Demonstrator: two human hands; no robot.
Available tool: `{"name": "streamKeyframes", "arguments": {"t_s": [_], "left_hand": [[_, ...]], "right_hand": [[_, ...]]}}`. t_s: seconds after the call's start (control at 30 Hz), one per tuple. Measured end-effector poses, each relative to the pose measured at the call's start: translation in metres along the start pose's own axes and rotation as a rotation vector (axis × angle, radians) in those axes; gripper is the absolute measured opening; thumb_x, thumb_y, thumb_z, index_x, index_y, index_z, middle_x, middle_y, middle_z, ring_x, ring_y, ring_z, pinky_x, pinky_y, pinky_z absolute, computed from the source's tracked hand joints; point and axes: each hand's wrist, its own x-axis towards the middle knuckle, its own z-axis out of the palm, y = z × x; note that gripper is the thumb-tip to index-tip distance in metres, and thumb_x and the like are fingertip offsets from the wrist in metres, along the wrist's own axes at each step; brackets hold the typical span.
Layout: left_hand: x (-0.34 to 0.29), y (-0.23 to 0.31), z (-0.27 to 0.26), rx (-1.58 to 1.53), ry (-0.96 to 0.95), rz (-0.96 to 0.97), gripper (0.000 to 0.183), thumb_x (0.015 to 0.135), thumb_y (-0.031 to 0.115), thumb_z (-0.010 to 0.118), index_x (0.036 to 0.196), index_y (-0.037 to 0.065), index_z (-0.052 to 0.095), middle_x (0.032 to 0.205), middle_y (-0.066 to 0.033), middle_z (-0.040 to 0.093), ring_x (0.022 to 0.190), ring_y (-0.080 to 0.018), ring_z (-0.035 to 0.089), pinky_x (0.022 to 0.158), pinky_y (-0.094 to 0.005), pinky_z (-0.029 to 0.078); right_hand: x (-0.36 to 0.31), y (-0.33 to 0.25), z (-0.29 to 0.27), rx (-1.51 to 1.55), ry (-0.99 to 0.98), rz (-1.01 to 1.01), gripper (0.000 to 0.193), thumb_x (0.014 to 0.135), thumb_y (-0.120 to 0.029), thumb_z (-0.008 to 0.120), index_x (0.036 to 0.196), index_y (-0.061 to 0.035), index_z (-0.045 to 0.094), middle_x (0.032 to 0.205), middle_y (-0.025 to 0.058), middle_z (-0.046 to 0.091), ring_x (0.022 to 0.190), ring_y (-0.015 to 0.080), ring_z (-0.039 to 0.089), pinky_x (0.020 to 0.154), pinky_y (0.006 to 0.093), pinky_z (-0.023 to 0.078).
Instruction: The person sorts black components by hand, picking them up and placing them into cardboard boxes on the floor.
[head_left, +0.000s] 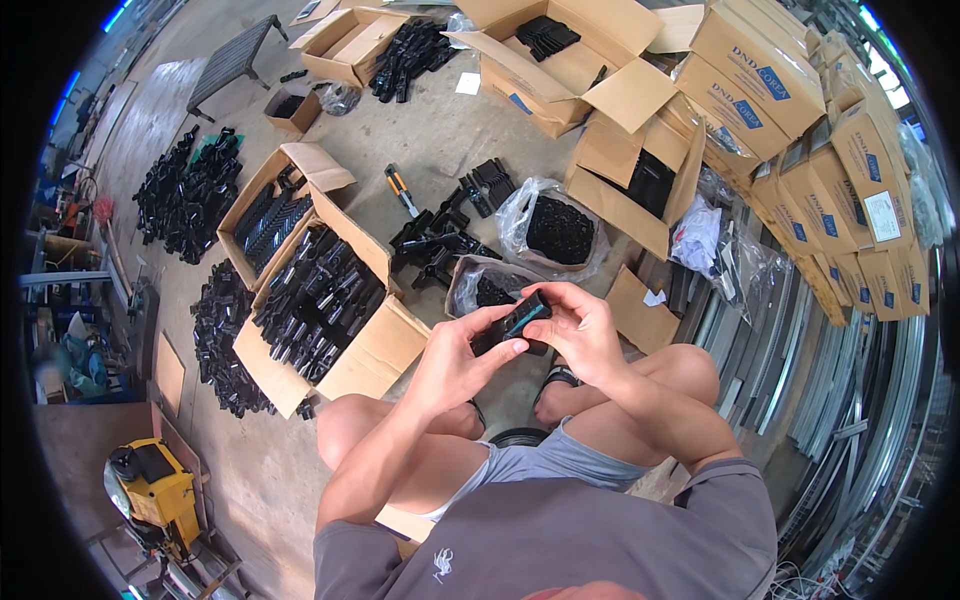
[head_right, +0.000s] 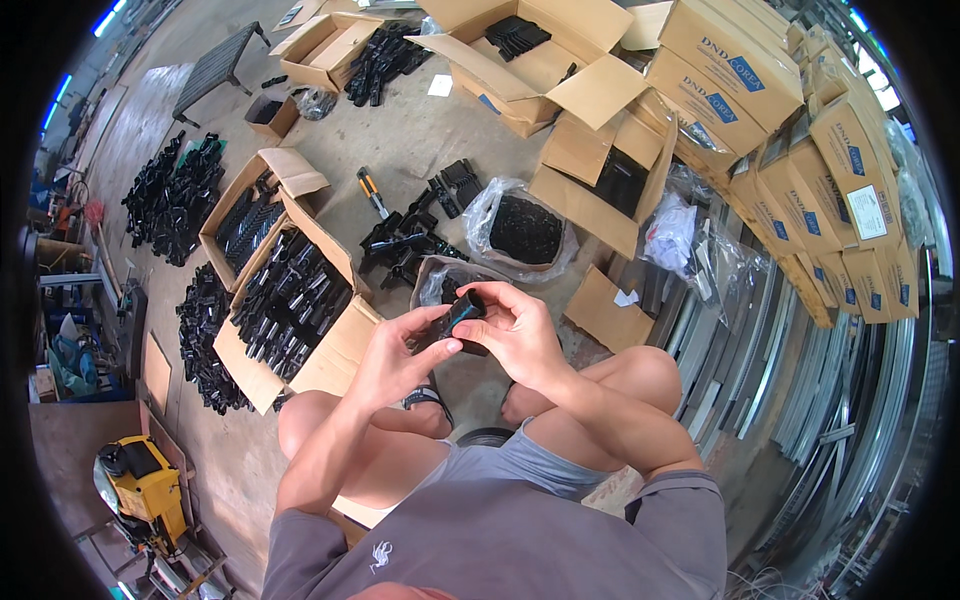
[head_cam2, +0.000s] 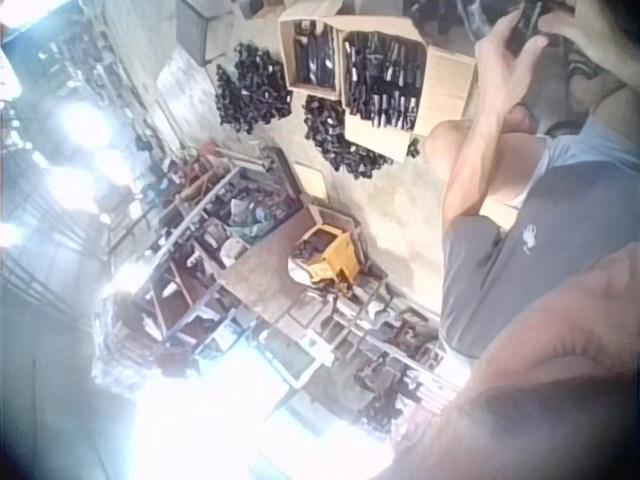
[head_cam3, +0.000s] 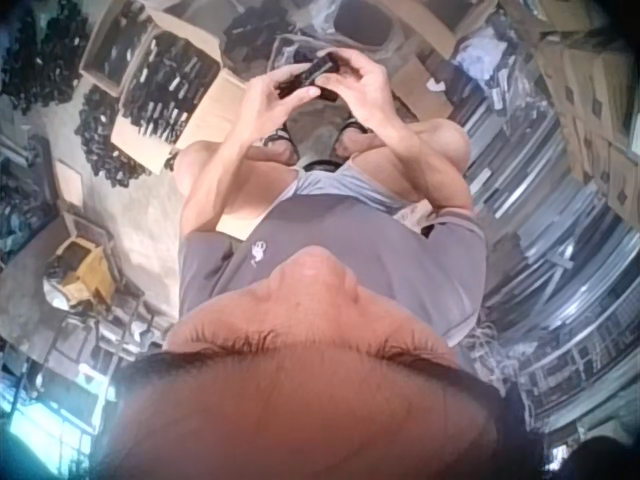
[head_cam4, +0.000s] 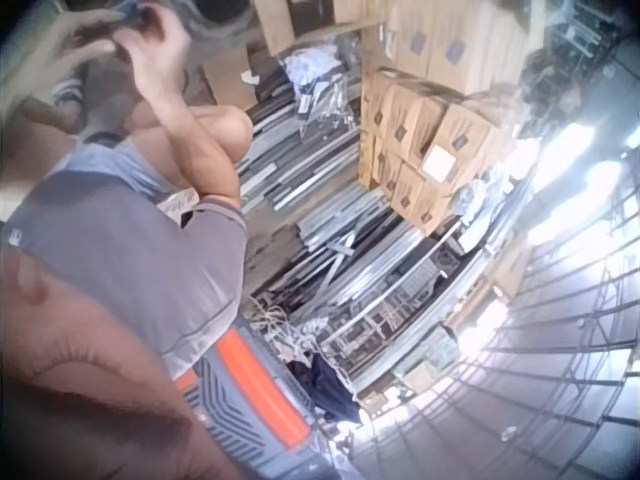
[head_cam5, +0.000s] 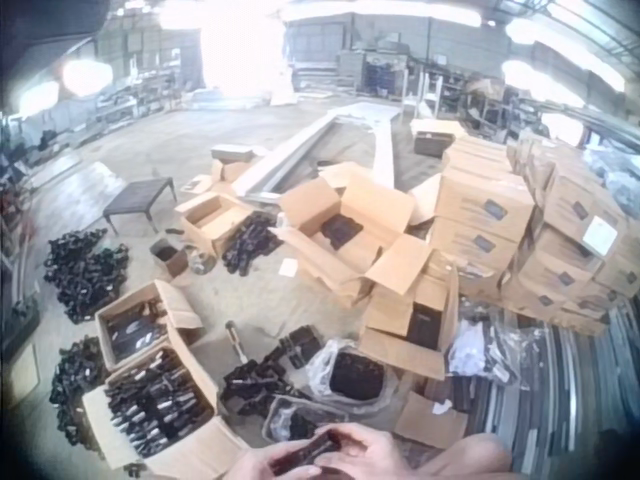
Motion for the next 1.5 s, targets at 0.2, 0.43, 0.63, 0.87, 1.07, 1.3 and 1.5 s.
{"name": "streamKeyframes", "arguments": {"t_s": [0.2,0.43,0.63,0.87,1.07,1.3,1.5], "left_hand": [[0.002,0.005,0.001,-0.112,-0.001,0.007,0.044,0.088,0.010,0.074,0.128,-0.003,0.059,0.103,-0.0050,0.069,0.093,-0.0070,0.060,0.083,-0.0253,0.050],[-0.003,0.014,-0.006,0.020,0.023,-0.004,0.044,0.086,0.009,0.076,0.127,-0.001,0.061,0.100,-0.0044,0.070,0.089,-0.0070,0.061,0.078,-0.0251,0.050],[-0.004,0.015,-0.010,0.120,0.125,0.155,0.046,0.080,0.018,0.081,0.120,0.003,0.065,0.095,-0.0187,0.073,0.083,-0.0239,0.073,0.074,-0.0321,0.054],[-0.004,0.020,-0.008,0.235,0.069,0.084,0.047,0.082,0.011,0.080,0.124,-0.002,0.062,0.101,-0.0105,0.072,0.090,-0.0101,0.064,0.078,-0.0282,0.052],[-0.005,0.015,-0.005,0.196,0.106,0.146,0.045,0.081,0.013,0.081,0.120,-0.004,0.065,0.100,-0.0115,0.073,0.091,-0.0111,0.066,0.080,-0.0291,0.053],[-0.007,0.017,-0.009,0.138,0.081,0.087,0.041,0.080,0.013,0.082,0.115,-0.004,0.068,0.100,-0.0111,0.074,0.090,-0.0113,0.066,0.079,-0.0282,0.053],[-0.005,0.021,-0.012,0.087,0.009,0.142,0.079,0.072,0.017,0.089,0.139,0.001,0.051,0.120,-0.0143,0.068,0.109,-0.0176,0.063,0.092,-0.0307,0.050]], "right_hand": [[0.001,-0.006,0.000,0.014,0.006,-0.022,0.042,0.085,0.000,0.074,0.124,0.0052,0.058,0.109,0.0087,0.067,0.100,0.0109,0.063,0.088,0.0255,0.052],[-0.001,-0.010,0.004,0.007,0.006,-0.015,0.046,0.085,0.001,0.074,0.127,0.0053,0.057,0.112,0.0086,0.067,0.104,0.0118,0.062,0.091,0.0263,0.052],[0.000,-0.009,0.001,0.015,-0.031,-0.108,0.046,0.084,0.001,0.075,0.127,0.0046,0.057,0.116,0.0090,0.065,0.105,0.0125,0.062,0.092,0.0266,0.051],[-0.001,-0.007,0.001,-0.020,-0.035,-0.101,0.045,0.084,0.001,0.076,0.125,0.0043,0.058,0.115,0.0088,0.064,0.104,0.0126,0.062,0.091,0.0265,0.052],[0.000,-0.004,-0.003,0.007,-0.061,-0.074,0.048,0.081,-0.002,0.079,0.124,0.0037,0.058,0.115,0.0081,0.064,0.103,0.0124,0.063,0.090,0.0264,0.052],[-0.004,-0.003,-0.002,0.010,-0.077,-0.023,0.047,0.083,-0.002,0.078,0.125,0.0032,0.057,0.115,0.0089,0.064,0.102,0.0132,0.063,0.089,0.0271,0.053],[-0.002,-0.004,-0.003,0.052,-0.033,-0.091,0.042,0.087,0.000,0.073,0.124,0.0059,0.056,0.114,0.0104,0.064,0.103,0.0136,0.063,0.089,0.0275,0.053]]}}
